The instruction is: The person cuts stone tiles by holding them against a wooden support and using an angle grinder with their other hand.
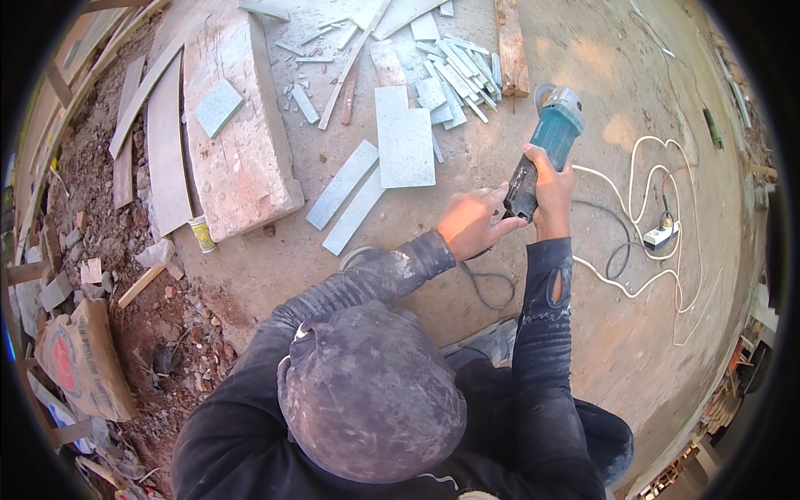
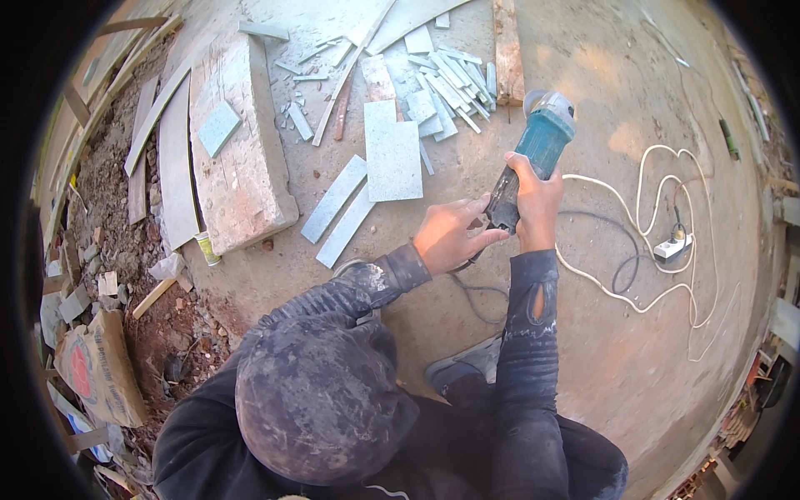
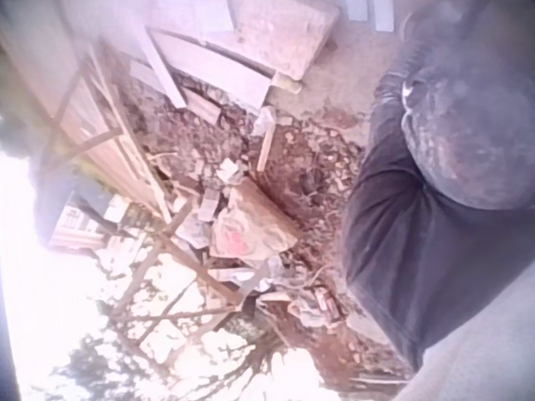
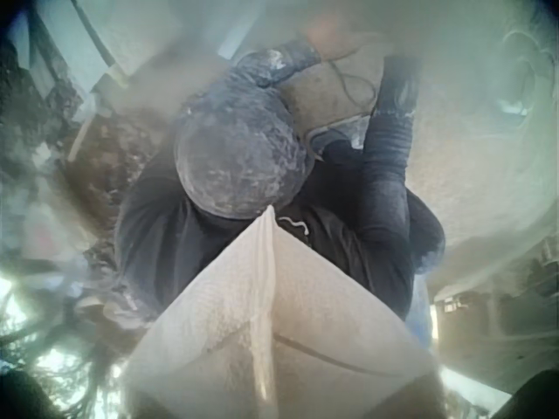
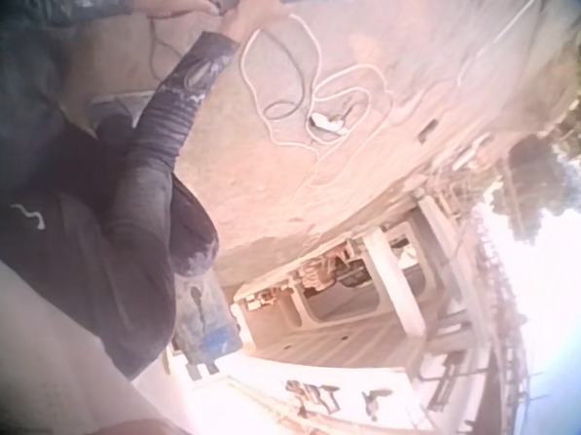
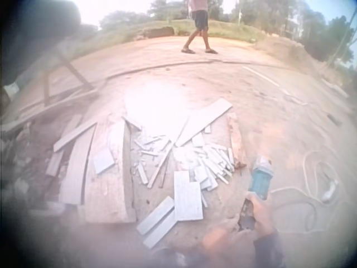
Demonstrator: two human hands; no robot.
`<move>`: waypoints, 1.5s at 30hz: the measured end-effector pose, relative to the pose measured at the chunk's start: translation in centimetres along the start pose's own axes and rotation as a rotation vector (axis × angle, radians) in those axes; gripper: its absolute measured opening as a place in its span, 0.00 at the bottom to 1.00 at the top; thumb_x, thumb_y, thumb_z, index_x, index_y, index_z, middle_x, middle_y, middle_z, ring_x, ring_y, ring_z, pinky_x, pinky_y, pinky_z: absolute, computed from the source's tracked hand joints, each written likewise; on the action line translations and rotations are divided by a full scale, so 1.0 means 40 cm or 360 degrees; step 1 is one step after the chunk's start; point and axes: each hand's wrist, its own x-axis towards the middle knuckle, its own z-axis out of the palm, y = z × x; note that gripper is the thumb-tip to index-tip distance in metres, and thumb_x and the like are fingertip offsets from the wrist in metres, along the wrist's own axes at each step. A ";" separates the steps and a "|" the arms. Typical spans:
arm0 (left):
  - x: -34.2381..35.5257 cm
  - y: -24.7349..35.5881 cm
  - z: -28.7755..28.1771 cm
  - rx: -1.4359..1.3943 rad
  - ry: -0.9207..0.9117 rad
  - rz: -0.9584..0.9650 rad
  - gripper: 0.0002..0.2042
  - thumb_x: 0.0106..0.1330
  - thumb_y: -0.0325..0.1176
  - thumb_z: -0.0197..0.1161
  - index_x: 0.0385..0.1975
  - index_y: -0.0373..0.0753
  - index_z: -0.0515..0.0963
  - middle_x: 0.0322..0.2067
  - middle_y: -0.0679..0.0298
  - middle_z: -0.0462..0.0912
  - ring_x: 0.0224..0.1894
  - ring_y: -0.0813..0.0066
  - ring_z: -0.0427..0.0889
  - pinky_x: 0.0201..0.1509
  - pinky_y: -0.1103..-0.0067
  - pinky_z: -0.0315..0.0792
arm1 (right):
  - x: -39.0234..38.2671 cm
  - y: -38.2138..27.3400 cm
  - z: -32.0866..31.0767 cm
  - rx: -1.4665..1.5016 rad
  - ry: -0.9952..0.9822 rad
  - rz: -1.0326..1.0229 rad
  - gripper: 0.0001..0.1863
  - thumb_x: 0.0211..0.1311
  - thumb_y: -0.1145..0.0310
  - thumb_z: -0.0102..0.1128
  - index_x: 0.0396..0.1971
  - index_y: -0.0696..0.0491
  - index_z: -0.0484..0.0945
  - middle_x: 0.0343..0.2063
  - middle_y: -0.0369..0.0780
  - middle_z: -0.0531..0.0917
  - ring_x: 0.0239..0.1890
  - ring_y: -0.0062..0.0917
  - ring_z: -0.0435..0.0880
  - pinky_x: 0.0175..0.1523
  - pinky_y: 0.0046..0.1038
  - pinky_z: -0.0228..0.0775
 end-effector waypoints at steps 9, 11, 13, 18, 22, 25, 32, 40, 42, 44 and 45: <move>0.057 -0.013 -0.001 0.0494 -0.0421 0.0010 0.30 0.59 0.54 0.66 0.48 0.29 0.77 0.26 0.53 0.82 0.27 0.56 0.83 0.29 0.68 0.75 | 0.026 -0.006 -0.010 -0.0092 0.0055 -0.0005 0.19 0.48 0.69 0.71 0.38 0.58 0.73 0.27 0.36 0.78 0.23 0.19 0.76 0.28 0.23 0.69; 0.064 -0.009 -0.013 0.0488 -0.0321 0.0055 0.30 0.59 0.55 0.66 0.49 0.33 0.78 0.26 0.55 0.83 0.26 0.56 0.83 0.29 0.68 0.75 | 0.050 0.000 -0.029 -0.0079 0.0067 -0.0012 0.18 0.48 0.69 0.70 0.37 0.58 0.74 0.27 0.36 0.78 0.24 0.19 0.77 0.29 0.22 0.69; 0.042 -0.005 -0.046 0.0467 -0.0089 0.0156 0.29 0.59 0.56 0.66 0.50 0.36 0.78 0.25 0.57 0.83 0.25 0.56 0.83 0.29 0.69 0.75 | 0.074 -0.003 -0.040 -0.0217 0.0087 -0.0013 0.18 0.47 0.68 0.71 0.36 0.58 0.74 0.27 0.36 0.79 0.25 0.20 0.78 0.30 0.23 0.70; -0.074 -0.110 -0.145 0.0312 0.0044 -0.0419 0.21 0.63 0.51 0.64 0.45 0.38 0.82 0.27 0.58 0.84 0.27 0.61 0.84 0.31 0.70 0.76 | 0.206 0.006 -0.116 -0.0909 0.0174 -0.0279 0.24 0.42 0.60 0.72 0.37 0.58 0.75 0.29 0.42 0.82 0.31 0.30 0.83 0.40 0.31 0.74; -0.181 -0.163 -0.234 0.0327 0.0198 -0.0778 0.15 0.63 0.41 0.66 0.40 0.36 0.83 0.26 0.55 0.84 0.23 0.67 0.83 0.30 0.75 0.75 | 0.304 -0.024 -0.148 -0.1810 0.0321 -0.0312 0.31 0.43 0.53 0.69 0.44 0.58 0.73 0.39 0.52 0.84 0.44 0.47 0.84 0.49 0.43 0.75; -0.224 -0.157 -0.266 0.0358 0.0327 -0.0801 0.12 0.63 0.36 0.67 0.39 0.33 0.83 0.27 0.54 0.85 0.23 0.69 0.83 0.29 0.76 0.74 | 0.396 -0.022 -0.176 -0.2327 0.0402 -0.0225 0.36 0.43 0.53 0.71 0.50 0.58 0.70 0.39 0.51 0.84 0.44 0.46 0.84 0.49 0.43 0.76; -0.261 -0.174 -0.302 0.0415 0.0399 -0.0918 0.11 0.65 0.35 0.65 0.38 0.33 0.83 0.28 0.54 0.85 0.24 0.69 0.83 0.27 0.77 0.72 | 0.573 0.034 -0.160 -0.2638 0.0655 -0.0409 0.36 0.49 0.56 0.71 0.57 0.54 0.67 0.44 0.47 0.81 0.43 0.41 0.85 0.45 0.39 0.79; -0.260 -0.211 -0.324 0.0397 0.0443 -0.1059 0.10 0.66 0.33 0.64 0.39 0.32 0.83 0.27 0.55 0.84 0.25 0.72 0.82 0.29 0.78 0.73 | 0.542 0.138 -0.137 -0.2607 0.0536 -0.0659 0.41 0.52 0.57 0.70 0.63 0.56 0.62 0.49 0.47 0.76 0.50 0.41 0.80 0.48 0.38 0.77; -0.253 -0.216 -0.332 0.0411 0.0453 -0.1061 0.10 0.66 0.33 0.64 0.39 0.31 0.83 0.27 0.55 0.84 0.25 0.73 0.82 0.29 0.78 0.73 | 0.503 0.141 -0.119 -0.2452 0.0493 -0.0517 0.42 0.53 0.57 0.69 0.65 0.56 0.60 0.51 0.50 0.75 0.51 0.44 0.79 0.50 0.41 0.75; -0.239 -0.216 -0.339 0.0417 0.0462 -0.1064 0.10 0.66 0.33 0.64 0.39 0.31 0.83 0.28 0.56 0.84 0.25 0.73 0.82 0.29 0.79 0.73 | 0.488 0.146 -0.114 -0.2350 0.0484 -0.0505 0.43 0.54 0.58 0.67 0.66 0.56 0.58 0.52 0.51 0.73 0.51 0.46 0.78 0.51 0.44 0.74; -0.229 -0.215 -0.341 0.0431 0.0480 -0.1019 0.10 0.66 0.33 0.64 0.39 0.31 0.83 0.28 0.56 0.84 0.25 0.73 0.81 0.29 0.79 0.73 | 0.484 0.149 -0.114 -0.2324 0.0495 -0.0558 0.43 0.53 0.58 0.67 0.67 0.56 0.58 0.52 0.52 0.73 0.52 0.47 0.78 0.51 0.45 0.74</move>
